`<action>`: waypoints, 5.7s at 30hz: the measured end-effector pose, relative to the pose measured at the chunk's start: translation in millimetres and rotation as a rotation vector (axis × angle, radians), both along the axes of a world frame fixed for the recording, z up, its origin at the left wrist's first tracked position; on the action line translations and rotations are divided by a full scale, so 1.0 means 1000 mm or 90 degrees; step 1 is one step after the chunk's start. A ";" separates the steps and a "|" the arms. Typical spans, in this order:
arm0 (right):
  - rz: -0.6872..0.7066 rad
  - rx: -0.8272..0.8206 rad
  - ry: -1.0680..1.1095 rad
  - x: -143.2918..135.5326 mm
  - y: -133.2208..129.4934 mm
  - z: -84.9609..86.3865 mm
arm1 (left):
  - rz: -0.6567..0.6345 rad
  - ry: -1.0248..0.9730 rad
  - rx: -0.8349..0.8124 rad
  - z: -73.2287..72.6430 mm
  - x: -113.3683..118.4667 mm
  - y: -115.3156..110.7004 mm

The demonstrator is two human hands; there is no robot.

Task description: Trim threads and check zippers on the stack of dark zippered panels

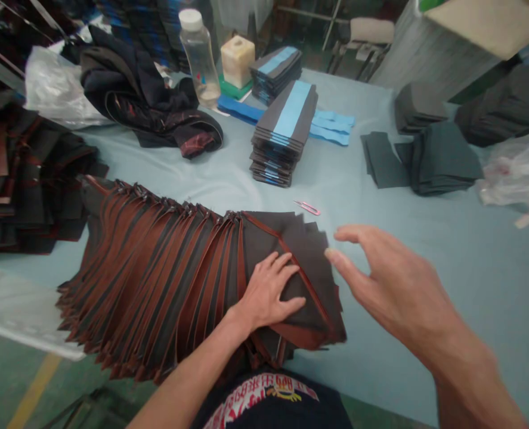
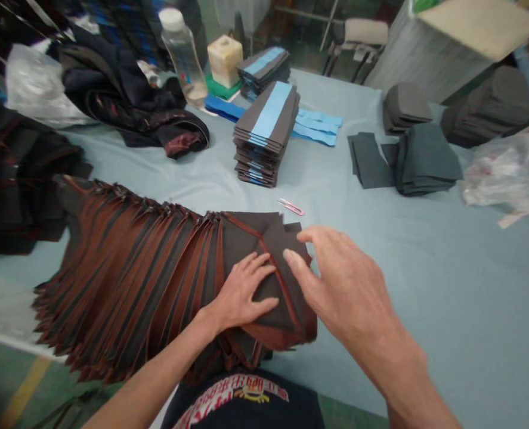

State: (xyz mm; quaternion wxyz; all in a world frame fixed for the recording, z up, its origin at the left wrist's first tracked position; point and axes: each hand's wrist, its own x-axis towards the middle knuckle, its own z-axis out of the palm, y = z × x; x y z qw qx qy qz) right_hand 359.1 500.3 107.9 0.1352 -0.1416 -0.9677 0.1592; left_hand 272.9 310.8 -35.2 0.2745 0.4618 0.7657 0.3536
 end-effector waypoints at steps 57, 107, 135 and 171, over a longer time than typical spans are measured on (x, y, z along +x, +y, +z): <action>0.288 -0.345 0.035 0.006 -0.001 -0.029 | 0.230 -0.182 0.231 0.104 0.004 -0.003; 0.351 -0.207 0.004 0.010 -0.002 -0.018 | 0.100 0.120 0.189 0.122 -0.003 -0.006; 0.067 -0.329 -0.019 0.025 -0.029 -0.034 | 0.295 -0.456 0.069 0.103 0.009 0.021; 0.029 -0.582 0.025 0.031 -0.036 -0.056 | 0.144 -0.659 0.070 0.076 -0.015 0.025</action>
